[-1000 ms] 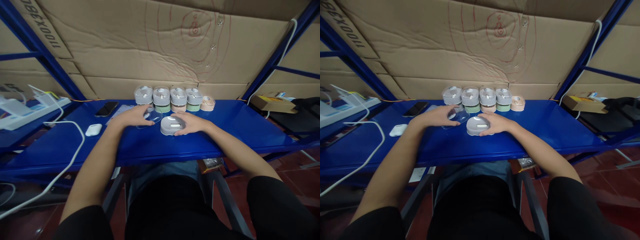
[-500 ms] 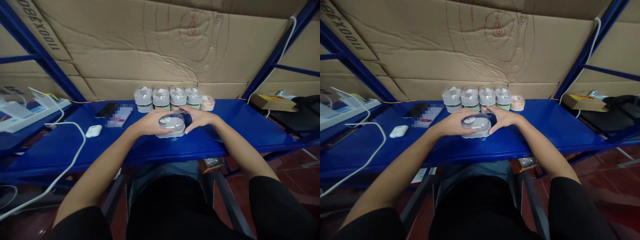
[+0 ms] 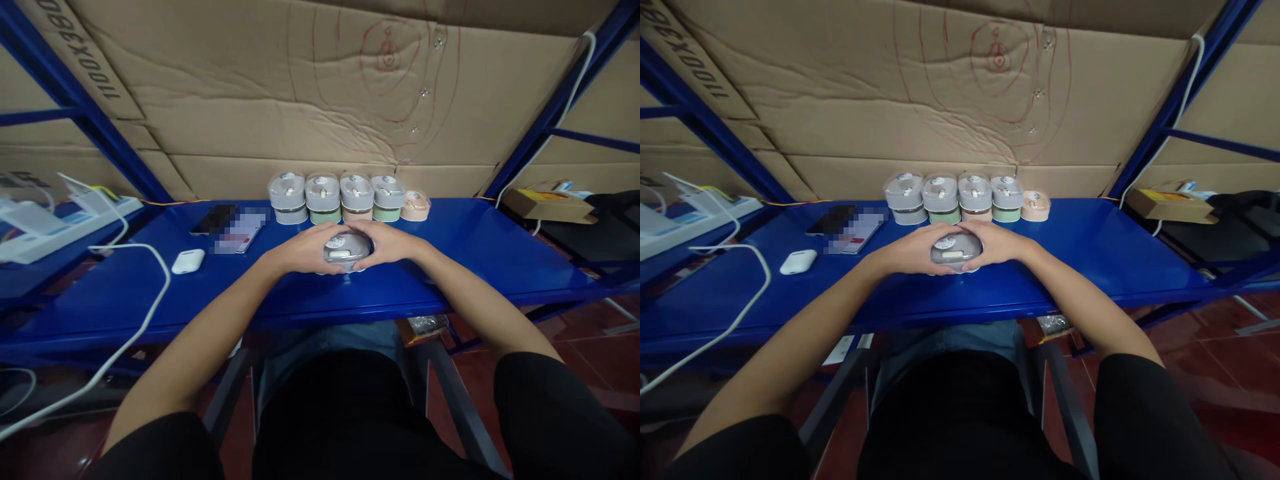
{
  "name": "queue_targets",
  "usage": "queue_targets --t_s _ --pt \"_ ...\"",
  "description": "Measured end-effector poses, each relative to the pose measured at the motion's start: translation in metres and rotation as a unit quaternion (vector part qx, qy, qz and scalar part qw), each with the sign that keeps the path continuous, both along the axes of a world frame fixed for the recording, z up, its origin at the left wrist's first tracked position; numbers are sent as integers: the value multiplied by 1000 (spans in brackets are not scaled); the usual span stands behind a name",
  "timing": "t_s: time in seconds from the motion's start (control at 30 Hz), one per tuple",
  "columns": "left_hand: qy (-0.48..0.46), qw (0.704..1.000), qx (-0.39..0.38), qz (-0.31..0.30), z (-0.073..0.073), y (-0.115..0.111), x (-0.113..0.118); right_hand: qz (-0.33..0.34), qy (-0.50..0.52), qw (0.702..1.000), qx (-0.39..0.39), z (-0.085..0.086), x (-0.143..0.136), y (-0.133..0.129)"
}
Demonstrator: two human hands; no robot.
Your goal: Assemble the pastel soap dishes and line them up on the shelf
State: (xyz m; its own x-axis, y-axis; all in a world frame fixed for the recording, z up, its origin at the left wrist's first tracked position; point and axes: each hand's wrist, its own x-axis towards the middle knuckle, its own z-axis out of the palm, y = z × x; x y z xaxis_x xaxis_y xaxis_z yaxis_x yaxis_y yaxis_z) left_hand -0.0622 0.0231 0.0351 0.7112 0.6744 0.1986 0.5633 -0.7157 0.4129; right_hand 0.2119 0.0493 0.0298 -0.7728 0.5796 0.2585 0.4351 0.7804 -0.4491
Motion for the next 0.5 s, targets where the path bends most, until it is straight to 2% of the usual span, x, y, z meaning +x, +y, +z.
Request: queue_targets --t_s 0.3,0.4,0.5 --pt "-23 999 -31 22 -6 3 1 -7 -52 999 7 6 5 -6" --pt "-9 999 -35 17 -8 4 0 -19 -67 997 15 5 18 -12" --pt "10 999 -36 22 -11 6 -1 -37 -60 997 39 3 45 -27"
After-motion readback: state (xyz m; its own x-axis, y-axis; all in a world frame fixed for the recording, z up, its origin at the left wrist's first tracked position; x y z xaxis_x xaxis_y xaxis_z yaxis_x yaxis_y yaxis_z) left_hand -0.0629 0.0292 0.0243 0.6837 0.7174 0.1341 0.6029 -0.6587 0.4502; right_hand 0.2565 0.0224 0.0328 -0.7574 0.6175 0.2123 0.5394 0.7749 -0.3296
